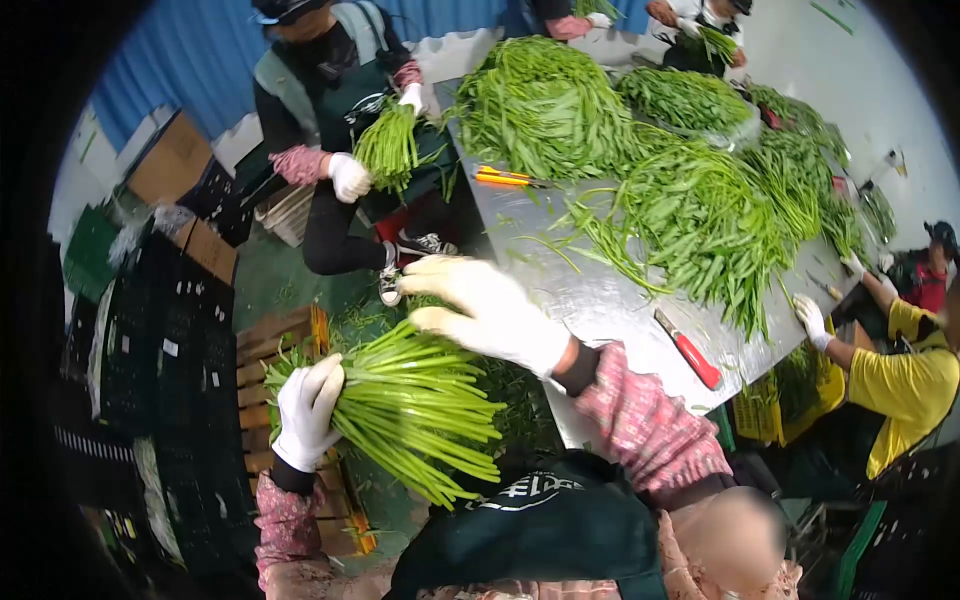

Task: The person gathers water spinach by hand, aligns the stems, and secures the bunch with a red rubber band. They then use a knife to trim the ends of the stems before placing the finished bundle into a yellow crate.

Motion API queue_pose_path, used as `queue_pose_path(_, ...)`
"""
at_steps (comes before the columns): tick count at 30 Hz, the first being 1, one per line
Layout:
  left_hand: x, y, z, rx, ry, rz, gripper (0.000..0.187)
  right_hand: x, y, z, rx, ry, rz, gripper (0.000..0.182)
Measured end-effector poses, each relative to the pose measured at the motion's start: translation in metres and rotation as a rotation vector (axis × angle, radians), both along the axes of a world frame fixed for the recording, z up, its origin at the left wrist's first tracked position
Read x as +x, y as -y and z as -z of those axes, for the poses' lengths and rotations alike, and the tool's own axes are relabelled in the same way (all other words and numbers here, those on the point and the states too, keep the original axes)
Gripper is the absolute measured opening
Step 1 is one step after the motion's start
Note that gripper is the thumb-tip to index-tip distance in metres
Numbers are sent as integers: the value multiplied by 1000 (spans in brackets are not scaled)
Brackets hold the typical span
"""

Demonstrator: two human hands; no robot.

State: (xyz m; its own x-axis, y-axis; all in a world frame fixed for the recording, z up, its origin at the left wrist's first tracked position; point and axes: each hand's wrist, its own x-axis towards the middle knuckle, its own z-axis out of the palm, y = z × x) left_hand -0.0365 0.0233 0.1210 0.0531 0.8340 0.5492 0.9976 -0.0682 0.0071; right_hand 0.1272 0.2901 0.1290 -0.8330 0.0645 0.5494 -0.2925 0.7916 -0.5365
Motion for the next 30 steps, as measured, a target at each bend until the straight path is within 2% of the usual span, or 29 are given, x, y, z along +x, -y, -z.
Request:
queue_pose_path(2,7,-7,-4,85,1,97,41,-26,13,20,-311,129,-124,43)
queue_pose_path(3,11,-9,-8,91,35,127,36,-36,19,27,-186,164,-213,53)
queue_pose_path(4,13,-9,-11,131,11,155,36,-32,24,32,-282,435,-326,62)
queue_pose_path(5,12,-10,-18,114,-6,185,37,-34,17,34,-427,1055,-424,69)
queue_pose_path(6,11,-5,-25,96,-15,178,38,-18,31,47,-720,1118,-517,72)
queue_pose_path(8,11,-1,-31,-50,100,152,40,39,70,80,-1481,885,-622,82)
queue_pose_path(9,10,1,-29,-33,81,183,39,50,84,79,-1635,769,-580,88)
queue_pose_path(10,9,3,-27,-15,62,214,39,52,92,78,-1654,641,-477,96)
queue_pose_path(12,14,-1,-36,38,38,275,45,33,84,53,-1415,390,-485,91)
queue_pose_path(13,17,0,-41,67,20,293,49,20,72,57,-974,138,-266,84)
queue_pose_path(14,19,-1,-45,92,-17,315,54,20,56,53,-735,10,-160,74)
queue_pose_path(16,17,3,-49,123,-142,383,59,22,27,16,-294,-165,-26,65)
queue_pose_path(18,16,3,-58,121,-154,426,56,12,10,-22,-152,-170,-157,63)
queue_pose_path(20,21,3,-68,76,-83,413,51,-11,22,-12,-171,-145,-170,67)
queue_pose_path(22,28,7,-75,17,30,352,47,-3,33,-6,-472,528,-411,74)
queue_pose_path(23,29,9,-77,6,33,313,47,3,38,0,-638,732,-501,83)
queue_pose_path(26,25,-2,-87,67,-110,359,50,43,59,22,-1807,807,-994,94)
queue_pose_path(28,17,-6,-76,103,-208,403,55,56,67,-5,-1584,737,-1017,112)
queue_pose_path(29,12,-7,-67,107,-249,421,59,65,72,-16,-1633,860,-890,129)
queue_pose_path(30,6,-11,-58,148,-279,450,64,72,76,-7,-1680,947,-840,131)
